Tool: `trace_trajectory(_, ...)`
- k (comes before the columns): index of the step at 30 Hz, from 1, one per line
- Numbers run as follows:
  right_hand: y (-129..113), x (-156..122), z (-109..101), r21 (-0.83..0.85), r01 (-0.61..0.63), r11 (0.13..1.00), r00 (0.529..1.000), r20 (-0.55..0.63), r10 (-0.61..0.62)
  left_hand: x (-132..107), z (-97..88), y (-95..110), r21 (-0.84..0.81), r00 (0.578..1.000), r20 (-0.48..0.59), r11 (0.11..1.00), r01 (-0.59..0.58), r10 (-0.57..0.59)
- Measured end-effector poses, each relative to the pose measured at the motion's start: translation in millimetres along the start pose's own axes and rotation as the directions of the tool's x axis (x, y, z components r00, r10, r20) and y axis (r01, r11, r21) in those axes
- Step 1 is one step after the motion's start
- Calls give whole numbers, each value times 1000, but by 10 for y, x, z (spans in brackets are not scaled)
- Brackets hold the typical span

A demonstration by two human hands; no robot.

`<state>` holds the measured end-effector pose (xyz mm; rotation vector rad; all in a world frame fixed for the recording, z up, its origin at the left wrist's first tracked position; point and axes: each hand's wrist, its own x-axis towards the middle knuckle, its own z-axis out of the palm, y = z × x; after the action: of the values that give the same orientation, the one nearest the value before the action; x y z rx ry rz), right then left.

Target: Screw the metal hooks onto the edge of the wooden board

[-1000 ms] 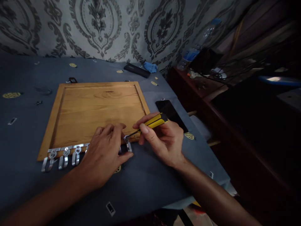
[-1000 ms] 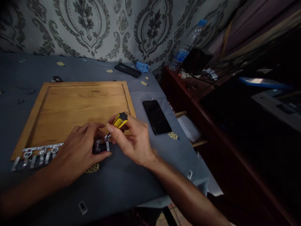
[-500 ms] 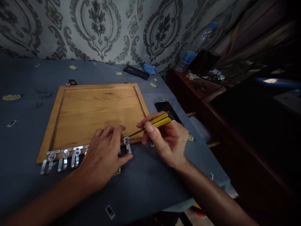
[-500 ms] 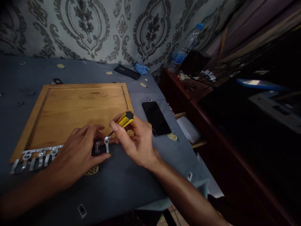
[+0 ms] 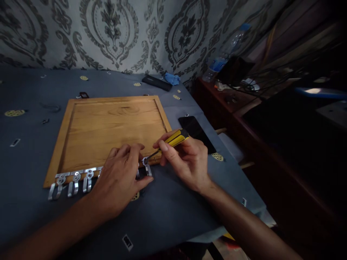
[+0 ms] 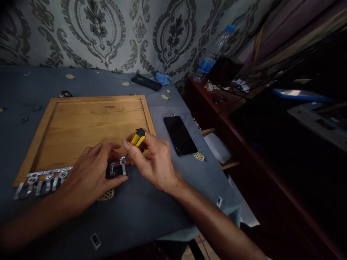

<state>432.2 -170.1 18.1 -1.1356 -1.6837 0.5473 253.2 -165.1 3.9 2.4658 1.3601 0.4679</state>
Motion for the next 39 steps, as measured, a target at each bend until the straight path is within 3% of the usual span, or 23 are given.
trace_trajectory(14, -2, 28, 38, -31, 51, 998, 999, 4, -51, -35, -43, -1, 34, 999, -4, 999, -32, 32)
trace_trajectory(18, -6, 27, 42, -35, 45, 998, 999, 5, -45, -49, -213, -87, 11, 997, -80, 1000, -14, 14)
trace_trajectory(24, -6, 23, 32, -62, 35, 997, 999, -1, -35, -179, -642, -357, -91, 973, -205, 992, 90, -107)
trace_trajectory(26, -6, 30, 32, -63, 25, 998, 1000, -4, -25, -247, -762, -526, -89, 933, -287, 976, 198, -216)
trace_trajectory(27, -7, 36, 34, -59, 20, 998, 1000, -8, -20, -277, -811, -633, -104, 892, -360, 962, 253, -274)
trace_trajectory(29, -12, 49, 38, -49, 7, 999, 1000, -14, -8, -325, -883, -889, -219, 795, -464, 920, 325, -391)
trace_trajectory(32, -16, 62, 44, -62, -21, 998, 1000, -19, 20, -386, -947, -1327, -485, 625, -525, 806, 338, -578)
trace_trajectory(33, -13, 64, 43, -72, -34, 997, 999, -24, 33, -408, -960, -1469, -526, 586, -532, 781, 337, -611)
trace_trajectory(36, 0, 74, 36, -57, -56, 997, 997, -52, 53, -481, -985, -1826, -634, 519, -497, 700, 329, -695)
trace_trajectory(39, -13, 104, 23, -22, -106, 994, 992, -71, 105, -539, -989, -2053, -726, 482, -440, 616, 305, -757)
